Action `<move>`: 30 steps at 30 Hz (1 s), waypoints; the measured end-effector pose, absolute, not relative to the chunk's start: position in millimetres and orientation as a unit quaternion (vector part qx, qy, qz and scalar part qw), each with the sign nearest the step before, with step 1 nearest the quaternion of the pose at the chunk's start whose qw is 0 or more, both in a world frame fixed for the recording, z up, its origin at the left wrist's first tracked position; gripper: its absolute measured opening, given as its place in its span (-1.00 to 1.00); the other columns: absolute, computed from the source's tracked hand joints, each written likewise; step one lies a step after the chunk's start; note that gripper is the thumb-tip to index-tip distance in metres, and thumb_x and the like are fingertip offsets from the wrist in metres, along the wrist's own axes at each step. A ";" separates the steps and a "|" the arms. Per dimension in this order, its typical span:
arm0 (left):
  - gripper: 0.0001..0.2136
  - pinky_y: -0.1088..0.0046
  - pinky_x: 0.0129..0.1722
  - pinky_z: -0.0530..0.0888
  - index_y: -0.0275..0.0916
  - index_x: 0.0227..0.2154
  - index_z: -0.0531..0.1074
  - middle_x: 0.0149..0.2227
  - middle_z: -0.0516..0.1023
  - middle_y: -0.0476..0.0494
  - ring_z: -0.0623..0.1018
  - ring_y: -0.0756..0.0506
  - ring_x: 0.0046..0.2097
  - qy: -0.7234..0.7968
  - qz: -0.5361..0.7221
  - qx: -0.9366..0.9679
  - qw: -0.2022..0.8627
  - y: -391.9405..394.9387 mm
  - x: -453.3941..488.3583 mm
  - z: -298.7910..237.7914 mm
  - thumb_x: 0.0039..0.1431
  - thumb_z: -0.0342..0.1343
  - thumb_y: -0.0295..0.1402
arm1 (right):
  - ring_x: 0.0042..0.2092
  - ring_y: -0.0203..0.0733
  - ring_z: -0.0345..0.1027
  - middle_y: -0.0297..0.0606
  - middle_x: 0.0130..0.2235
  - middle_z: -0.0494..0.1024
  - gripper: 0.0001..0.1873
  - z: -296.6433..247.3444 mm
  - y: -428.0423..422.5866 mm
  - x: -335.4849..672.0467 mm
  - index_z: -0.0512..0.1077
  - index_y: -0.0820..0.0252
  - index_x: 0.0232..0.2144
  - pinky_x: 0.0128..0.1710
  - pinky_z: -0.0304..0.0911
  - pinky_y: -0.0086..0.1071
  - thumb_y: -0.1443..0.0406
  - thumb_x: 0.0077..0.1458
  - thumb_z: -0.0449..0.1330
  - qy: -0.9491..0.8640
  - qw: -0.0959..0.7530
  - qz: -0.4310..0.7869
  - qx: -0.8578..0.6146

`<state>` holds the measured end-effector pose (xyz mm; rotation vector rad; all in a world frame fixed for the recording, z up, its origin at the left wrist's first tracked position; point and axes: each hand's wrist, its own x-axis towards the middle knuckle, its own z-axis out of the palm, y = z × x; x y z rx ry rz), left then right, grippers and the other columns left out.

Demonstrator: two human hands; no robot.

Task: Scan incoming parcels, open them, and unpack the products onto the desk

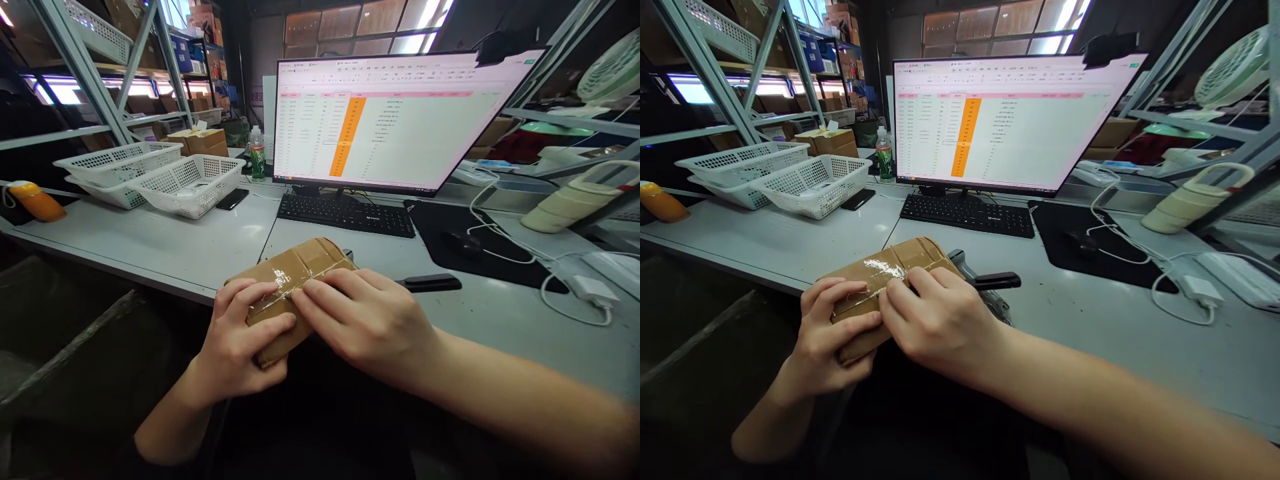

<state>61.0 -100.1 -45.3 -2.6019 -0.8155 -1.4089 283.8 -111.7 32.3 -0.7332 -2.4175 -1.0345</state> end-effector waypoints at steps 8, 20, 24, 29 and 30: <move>-0.65 -0.05 0.18 0.37 -0.11 -0.11 0.55 0.14 0.40 -0.23 0.32 -0.35 0.18 -0.256 -0.472 -0.843 0.032 -96.6 60.1 -47.6 -0.02 0.29 -0.44 | -0.30 -0.19 0.29 -0.24 -0.35 0.57 -0.76 39.8 -108.5 298.8 0.57 0.22 -0.30 -0.39 0.04 -0.26 0.47 0.32 0.11 -0.859 0.150 -0.395 -0.290; -0.64 -0.02 0.16 0.37 -0.10 -0.11 0.55 0.11 0.42 -0.22 0.35 -0.34 0.16 -0.232 -0.464 -0.854 0.039 -96.4 62.3 -43.6 -0.04 0.29 -0.42 | -0.30 -0.18 0.28 -0.29 -0.35 0.57 -0.74 41.0 -104.2 330.3 0.55 0.18 -0.30 -0.37 0.03 -0.27 0.52 0.27 0.10 -0.839 0.098 -0.431 -0.316; -0.64 -0.05 0.18 0.36 -0.11 -0.13 0.54 0.11 0.42 -0.22 0.32 -0.35 0.19 -0.247 -0.475 -0.844 0.025 -95.4 52.2 -47.0 -0.05 0.28 -0.47 | -0.36 -0.14 0.25 -0.25 -0.37 0.57 -0.65 31.3 -76.8 397.6 0.56 0.17 -0.36 -0.42 -0.01 -0.26 0.54 0.24 0.03 -0.787 0.060 -0.459 -0.408; -0.69 -0.13 0.27 0.27 -0.12 -0.02 0.50 0.25 0.30 -0.26 0.28 -0.36 0.27 -0.282 -0.465 -0.839 -0.016 -72.8 35.3 -51.1 0.15 0.22 -0.34 | -0.33 -0.06 0.38 -0.12 -0.15 0.65 -0.62 -22.1 -44.0 499.9 0.65 0.10 -0.17 -0.50 -0.05 -0.28 0.23 0.33 0.01 -0.700 0.121 -0.280 -0.645; -0.70 -0.13 0.28 0.25 -0.12 0.00 0.50 0.28 0.27 -0.27 0.27 -0.35 0.29 -0.284 -0.459 -0.841 -0.033 -66.5 32.8 -50.4 0.21 0.18 -0.28 | -0.34 -0.04 0.40 -0.08 -0.12 0.66 -0.60 -37.2 -40.6 514.3 0.66 0.12 -0.15 -0.49 0.01 -0.27 0.19 0.32 0.02 -0.676 0.119 -0.224 -0.692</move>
